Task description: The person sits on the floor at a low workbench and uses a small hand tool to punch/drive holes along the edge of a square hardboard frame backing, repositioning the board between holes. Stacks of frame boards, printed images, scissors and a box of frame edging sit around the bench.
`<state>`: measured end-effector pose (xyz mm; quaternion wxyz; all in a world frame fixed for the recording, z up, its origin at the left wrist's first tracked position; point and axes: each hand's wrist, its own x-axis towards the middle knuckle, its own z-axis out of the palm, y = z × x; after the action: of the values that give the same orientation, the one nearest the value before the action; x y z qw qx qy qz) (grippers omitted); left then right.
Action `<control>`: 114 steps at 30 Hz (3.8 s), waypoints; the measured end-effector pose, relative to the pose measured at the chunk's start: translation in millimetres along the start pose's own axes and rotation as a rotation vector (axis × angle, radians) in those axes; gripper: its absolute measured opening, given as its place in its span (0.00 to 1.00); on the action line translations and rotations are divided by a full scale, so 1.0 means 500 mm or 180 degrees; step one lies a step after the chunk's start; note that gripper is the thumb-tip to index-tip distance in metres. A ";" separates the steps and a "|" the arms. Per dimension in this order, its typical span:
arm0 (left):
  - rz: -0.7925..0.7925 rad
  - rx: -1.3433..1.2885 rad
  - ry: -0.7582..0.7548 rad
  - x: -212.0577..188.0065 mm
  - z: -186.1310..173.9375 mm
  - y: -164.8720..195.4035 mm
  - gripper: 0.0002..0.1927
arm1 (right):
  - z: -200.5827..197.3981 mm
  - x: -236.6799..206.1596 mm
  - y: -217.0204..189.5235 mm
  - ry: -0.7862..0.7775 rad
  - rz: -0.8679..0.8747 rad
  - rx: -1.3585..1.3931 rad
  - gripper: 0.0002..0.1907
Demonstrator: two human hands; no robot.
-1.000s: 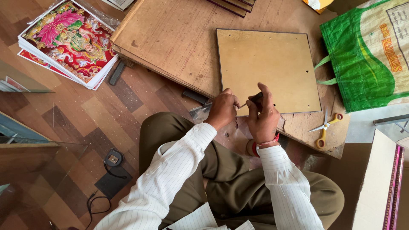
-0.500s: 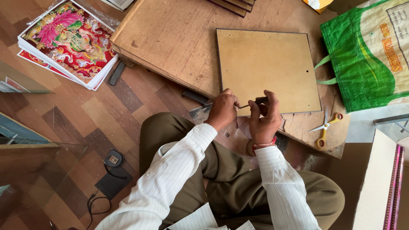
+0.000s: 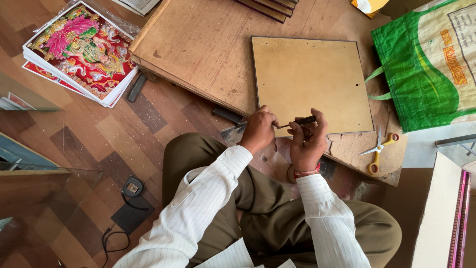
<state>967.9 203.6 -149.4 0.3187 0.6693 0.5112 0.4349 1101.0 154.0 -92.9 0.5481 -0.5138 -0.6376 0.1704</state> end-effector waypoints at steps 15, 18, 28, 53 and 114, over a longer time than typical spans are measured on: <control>-0.0021 0.0030 0.0029 -0.005 -0.004 0.007 0.04 | 0.003 0.007 -0.018 0.0049 0.0108 -0.0122 0.30; -0.0031 0.0106 0.0015 -0.005 -0.005 0.007 0.05 | 0.004 0.011 -0.024 -0.0151 0.0070 -0.0230 0.31; -0.0034 0.0111 -0.0026 -0.006 -0.013 0.010 0.05 | -0.011 0.010 -0.026 -0.0146 0.0009 -0.0144 0.28; -0.0061 0.0015 0.0000 0.006 0.007 0.006 0.07 | -0.033 -0.020 -0.054 -0.0124 -0.0377 -0.0732 0.29; 0.0032 -0.0053 0.0028 -0.016 -0.002 0.017 0.13 | -0.031 0.004 -0.060 -0.0444 -0.0463 -0.0717 0.29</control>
<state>969.3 193.5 -143.7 0.3198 0.6673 0.5056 0.4436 1100.7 137.9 -62.8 0.4523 -0.5114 -0.7248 0.0929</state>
